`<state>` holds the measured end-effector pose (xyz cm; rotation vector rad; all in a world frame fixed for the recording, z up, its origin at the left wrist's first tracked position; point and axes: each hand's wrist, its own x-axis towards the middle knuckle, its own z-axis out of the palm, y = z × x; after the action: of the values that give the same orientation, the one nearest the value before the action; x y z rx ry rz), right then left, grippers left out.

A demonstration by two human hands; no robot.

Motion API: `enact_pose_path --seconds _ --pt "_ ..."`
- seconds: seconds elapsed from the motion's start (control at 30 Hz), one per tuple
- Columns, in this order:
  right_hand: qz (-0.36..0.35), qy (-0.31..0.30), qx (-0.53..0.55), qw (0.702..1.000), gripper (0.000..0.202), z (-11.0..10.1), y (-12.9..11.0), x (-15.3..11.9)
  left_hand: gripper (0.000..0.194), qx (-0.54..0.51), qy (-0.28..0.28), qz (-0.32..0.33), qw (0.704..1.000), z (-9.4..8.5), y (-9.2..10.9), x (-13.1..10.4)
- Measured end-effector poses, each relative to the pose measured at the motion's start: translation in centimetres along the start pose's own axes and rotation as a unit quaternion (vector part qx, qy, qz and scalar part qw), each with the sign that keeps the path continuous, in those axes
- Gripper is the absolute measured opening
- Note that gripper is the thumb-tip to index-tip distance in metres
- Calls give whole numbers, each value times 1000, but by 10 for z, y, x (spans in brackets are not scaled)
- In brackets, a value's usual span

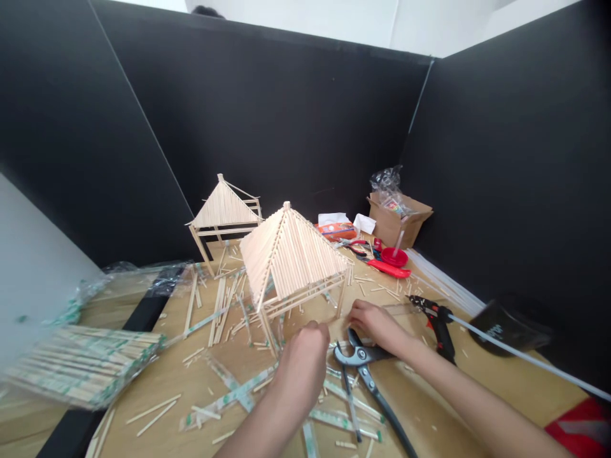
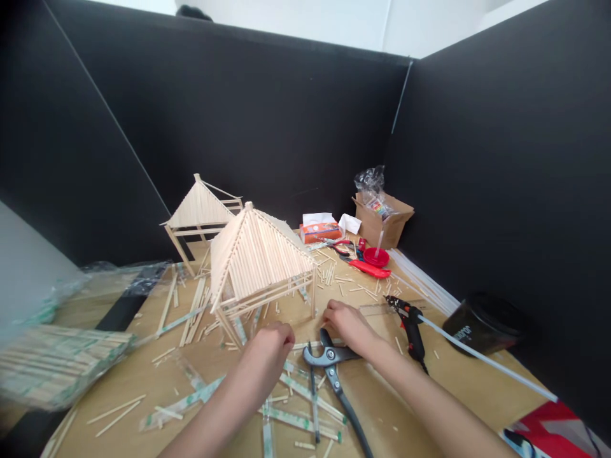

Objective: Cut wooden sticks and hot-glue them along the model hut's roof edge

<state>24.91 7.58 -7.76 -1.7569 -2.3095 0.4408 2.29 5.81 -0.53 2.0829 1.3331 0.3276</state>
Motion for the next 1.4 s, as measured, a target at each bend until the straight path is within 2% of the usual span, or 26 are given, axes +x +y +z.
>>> enact_pose_path --seconds 0.1,0.17,0.27,0.37,0.43,0.5,0.57,0.67,0.8,1.1,1.3,1.4 --pt "19 13 -6 1000 24 -7 3 2 17 -12 -2 20 1000 -15 8 -13" --pt "42 41 -6 998 16 -19 -1 -2 21 -21 13 33 999 -29 11 -26" --pt "65 93 15 993 20 -42 -24 -16 16 -43 104 99 989 -52 12 -49" --pt "60 128 100 985 23 -60 -66 -31 11 11 230 143 963 -72 6 -66" --pt "76 145 303 939 24 -65 -99 -33 18 76 294 167 938 -81 -1 -69" --pt "82 152 441 881 28 -64 -129 -26 43 146 319 182 919 -87 -8 -65" --pt "77 150 518 838 31 -61 -151 -12 65 198 311 180 912 -89 -15 -57" --pt "67 153 560 811 34 -58 -171 11 73 227 305 164 910 -91 -21 -46" --pt "66 161 566 806 40 -59 -183 27 68 225 320 160 906 -93 -24 -41" --pt "73 170 567 803 36 -62 -195 30 56 218 350 200 889 -98 -24 -39" --pt "59 184 537 821 29 -57 -192 32 49 211 344 208 891 -102 -29 -38" --pt "62 224 498 836 25 -52 -188 28 46 209 364 203 885 -99 -32 -35"
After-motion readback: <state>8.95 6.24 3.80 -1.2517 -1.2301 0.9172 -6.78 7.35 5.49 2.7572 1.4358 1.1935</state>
